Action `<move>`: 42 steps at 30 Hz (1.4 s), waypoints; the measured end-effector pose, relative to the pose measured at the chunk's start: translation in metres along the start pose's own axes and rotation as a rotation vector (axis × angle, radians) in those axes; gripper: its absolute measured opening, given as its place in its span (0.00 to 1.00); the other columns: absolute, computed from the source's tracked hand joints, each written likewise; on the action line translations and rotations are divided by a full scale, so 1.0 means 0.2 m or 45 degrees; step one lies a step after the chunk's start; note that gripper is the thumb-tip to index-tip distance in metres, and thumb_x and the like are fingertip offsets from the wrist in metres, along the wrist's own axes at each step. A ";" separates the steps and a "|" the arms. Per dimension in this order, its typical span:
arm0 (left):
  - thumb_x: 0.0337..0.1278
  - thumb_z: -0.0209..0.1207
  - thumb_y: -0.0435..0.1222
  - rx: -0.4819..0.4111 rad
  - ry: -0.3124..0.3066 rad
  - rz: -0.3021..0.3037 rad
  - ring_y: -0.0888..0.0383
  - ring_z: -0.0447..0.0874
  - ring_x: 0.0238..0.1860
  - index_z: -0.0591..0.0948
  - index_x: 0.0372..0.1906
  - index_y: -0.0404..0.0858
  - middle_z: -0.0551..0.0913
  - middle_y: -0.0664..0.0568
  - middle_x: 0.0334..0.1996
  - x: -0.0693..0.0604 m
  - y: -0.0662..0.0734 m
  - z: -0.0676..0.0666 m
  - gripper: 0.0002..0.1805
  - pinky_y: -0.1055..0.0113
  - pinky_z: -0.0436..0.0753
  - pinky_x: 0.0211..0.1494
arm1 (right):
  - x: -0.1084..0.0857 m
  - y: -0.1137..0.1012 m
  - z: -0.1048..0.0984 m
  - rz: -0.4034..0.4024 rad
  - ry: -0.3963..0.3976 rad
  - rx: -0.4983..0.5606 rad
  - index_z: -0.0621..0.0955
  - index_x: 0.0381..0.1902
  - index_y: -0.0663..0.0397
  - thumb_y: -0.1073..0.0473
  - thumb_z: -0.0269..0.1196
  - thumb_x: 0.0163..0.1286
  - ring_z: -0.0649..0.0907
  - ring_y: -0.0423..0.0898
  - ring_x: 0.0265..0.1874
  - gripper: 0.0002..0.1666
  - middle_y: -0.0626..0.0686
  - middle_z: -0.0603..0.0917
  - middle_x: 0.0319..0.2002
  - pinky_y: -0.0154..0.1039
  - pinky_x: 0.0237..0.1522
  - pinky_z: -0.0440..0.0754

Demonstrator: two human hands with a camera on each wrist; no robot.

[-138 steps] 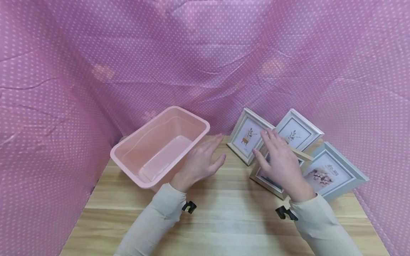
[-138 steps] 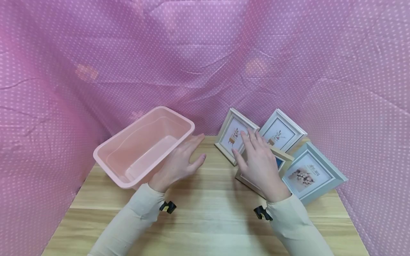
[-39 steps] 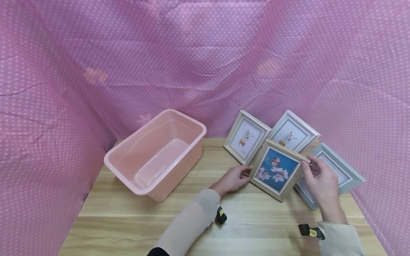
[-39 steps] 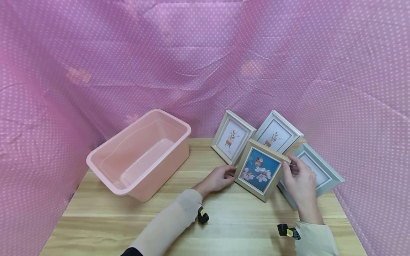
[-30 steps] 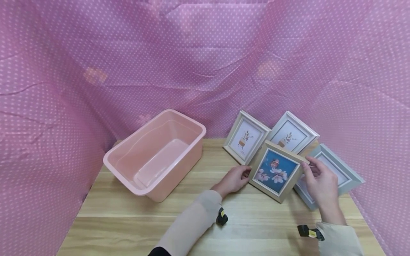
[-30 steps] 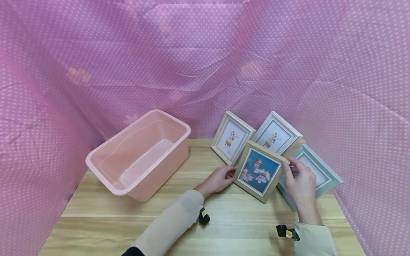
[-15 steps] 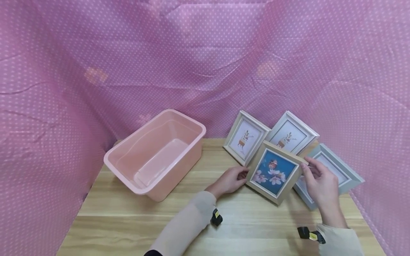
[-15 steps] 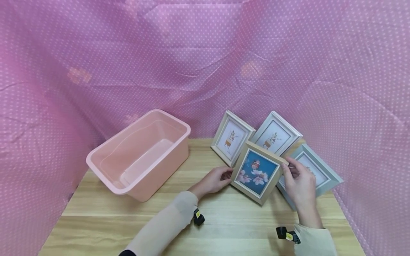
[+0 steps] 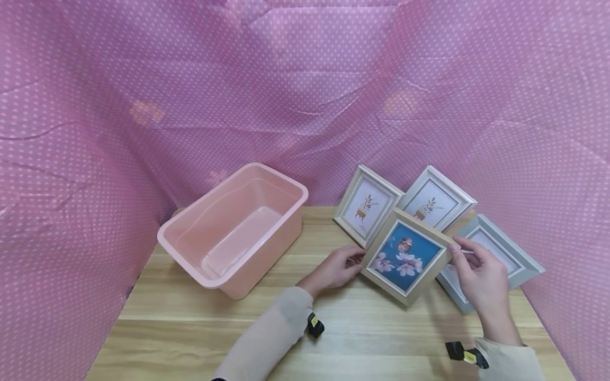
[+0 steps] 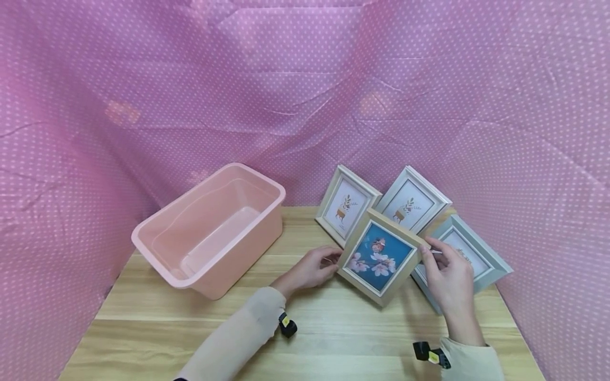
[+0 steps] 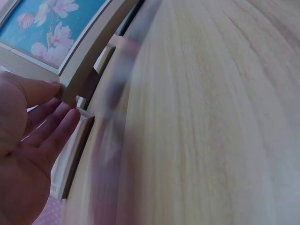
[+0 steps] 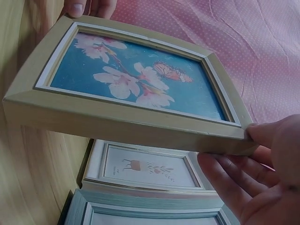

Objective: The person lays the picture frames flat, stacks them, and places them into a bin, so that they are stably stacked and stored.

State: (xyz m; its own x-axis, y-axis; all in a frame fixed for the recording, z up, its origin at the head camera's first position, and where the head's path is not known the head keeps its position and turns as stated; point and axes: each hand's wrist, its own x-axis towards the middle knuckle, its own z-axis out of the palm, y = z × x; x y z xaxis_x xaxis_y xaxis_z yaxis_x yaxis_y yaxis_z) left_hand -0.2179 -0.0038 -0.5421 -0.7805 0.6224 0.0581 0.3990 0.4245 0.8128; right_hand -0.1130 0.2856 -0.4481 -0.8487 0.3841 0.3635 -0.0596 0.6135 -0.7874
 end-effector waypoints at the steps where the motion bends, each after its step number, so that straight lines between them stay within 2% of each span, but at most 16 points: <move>1: 0.74 0.63 0.29 -0.009 0.003 -0.003 0.57 0.88 0.57 0.79 0.71 0.33 0.87 0.44 0.60 -0.01 0.00 0.00 0.24 0.74 0.85 0.65 | 0.00 0.00 0.00 -0.002 0.002 0.003 0.85 0.61 0.68 0.63 0.65 0.79 0.76 0.08 0.27 0.19 0.78 0.89 0.45 0.08 0.32 0.75; 9: 0.73 0.64 0.30 -0.070 0.040 -0.057 0.59 0.88 0.57 0.80 0.71 0.36 0.88 0.46 0.59 -0.05 0.01 -0.04 0.24 0.71 0.86 0.66 | -0.01 -0.01 0.00 0.008 -0.013 0.005 0.85 0.62 0.68 0.63 0.65 0.80 0.77 0.10 0.28 0.18 0.75 0.90 0.47 0.10 0.32 0.77; 16: 0.73 0.64 0.29 -0.145 0.054 -0.083 0.56 0.87 0.60 0.80 0.71 0.37 0.87 0.45 0.60 -0.08 0.02 -0.08 0.24 0.73 0.86 0.65 | -0.01 -0.02 -0.01 0.052 -0.061 0.018 0.84 0.63 0.68 0.61 0.64 0.81 0.78 0.10 0.29 0.20 0.75 0.89 0.50 0.10 0.35 0.78; 18: 0.73 0.64 0.29 -0.152 0.064 -0.081 0.54 0.87 0.61 0.80 0.71 0.38 0.87 0.46 0.61 -0.09 0.02 -0.09 0.24 0.73 0.86 0.66 | -0.01 -0.03 -0.01 0.055 -0.071 0.021 0.84 0.62 0.67 0.60 0.65 0.80 0.79 0.11 0.30 0.19 0.72 0.91 0.49 0.10 0.36 0.79; 20: 0.73 0.63 0.29 -0.149 0.081 -0.072 0.54 0.87 0.61 0.80 0.71 0.38 0.87 0.46 0.61 -0.10 0.02 -0.10 0.24 0.72 0.86 0.66 | -0.01 -0.03 -0.02 0.057 -0.083 0.032 0.85 0.61 0.67 0.60 0.66 0.80 0.81 0.12 0.30 0.19 0.61 0.94 0.44 0.11 0.36 0.80; 22: 0.73 0.63 0.28 -0.137 0.097 -0.051 0.53 0.87 0.61 0.81 0.70 0.37 0.87 0.45 0.61 -0.11 0.03 -0.11 0.24 0.71 0.86 0.66 | -0.01 -0.02 -0.02 0.054 -0.104 0.056 0.85 0.60 0.68 0.60 0.67 0.79 0.82 0.14 0.30 0.19 0.44 0.94 0.38 0.12 0.36 0.81; 24: 0.74 0.63 0.29 -0.124 0.111 -0.034 0.53 0.87 0.61 0.81 0.70 0.37 0.87 0.45 0.61 -0.12 0.03 -0.13 0.23 0.70 0.86 0.67 | -0.01 -0.02 -0.03 0.057 -0.129 0.085 0.86 0.60 0.68 0.60 0.68 0.78 0.84 0.15 0.30 0.19 0.27 0.89 0.35 0.13 0.36 0.82; 27: 0.74 0.64 0.29 -0.097 0.135 -0.002 0.52 0.88 0.60 0.82 0.69 0.37 0.88 0.45 0.61 -0.14 0.04 -0.15 0.22 0.67 0.87 0.68 | -0.01 -0.01 -0.04 0.056 -0.168 0.109 0.85 0.61 0.69 0.59 0.68 0.78 0.84 0.16 0.31 0.21 0.15 0.83 0.33 0.13 0.37 0.82; 34: 0.73 0.64 0.29 -0.065 0.206 0.090 0.48 0.90 0.59 0.83 0.67 0.35 0.89 0.43 0.59 -0.18 0.05 -0.21 0.20 0.59 0.87 0.69 | -0.01 -0.02 -0.04 0.022 -0.216 0.108 0.85 0.62 0.68 0.57 0.68 0.79 0.85 0.17 0.33 0.22 0.18 0.84 0.37 0.14 0.40 0.83; 42: 0.74 0.63 0.28 -0.051 0.288 0.164 0.45 0.90 0.59 0.83 0.65 0.31 0.89 0.40 0.58 -0.21 0.05 -0.27 0.18 0.57 0.90 0.66 | -0.01 -0.02 -0.02 -0.019 -0.274 0.145 0.85 0.61 0.69 0.62 0.70 0.76 0.86 0.19 0.33 0.21 0.21 0.86 0.36 0.14 0.41 0.83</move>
State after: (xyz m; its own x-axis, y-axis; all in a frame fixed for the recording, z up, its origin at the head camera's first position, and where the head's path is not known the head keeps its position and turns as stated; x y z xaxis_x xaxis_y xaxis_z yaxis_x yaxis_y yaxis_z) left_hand -0.2063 -0.0611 -0.5058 -0.8139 0.5052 0.2870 0.4863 0.3219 0.8123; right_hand -0.1097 0.2856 -0.4435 -0.9389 0.2124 0.2707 -0.1213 0.5318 -0.8381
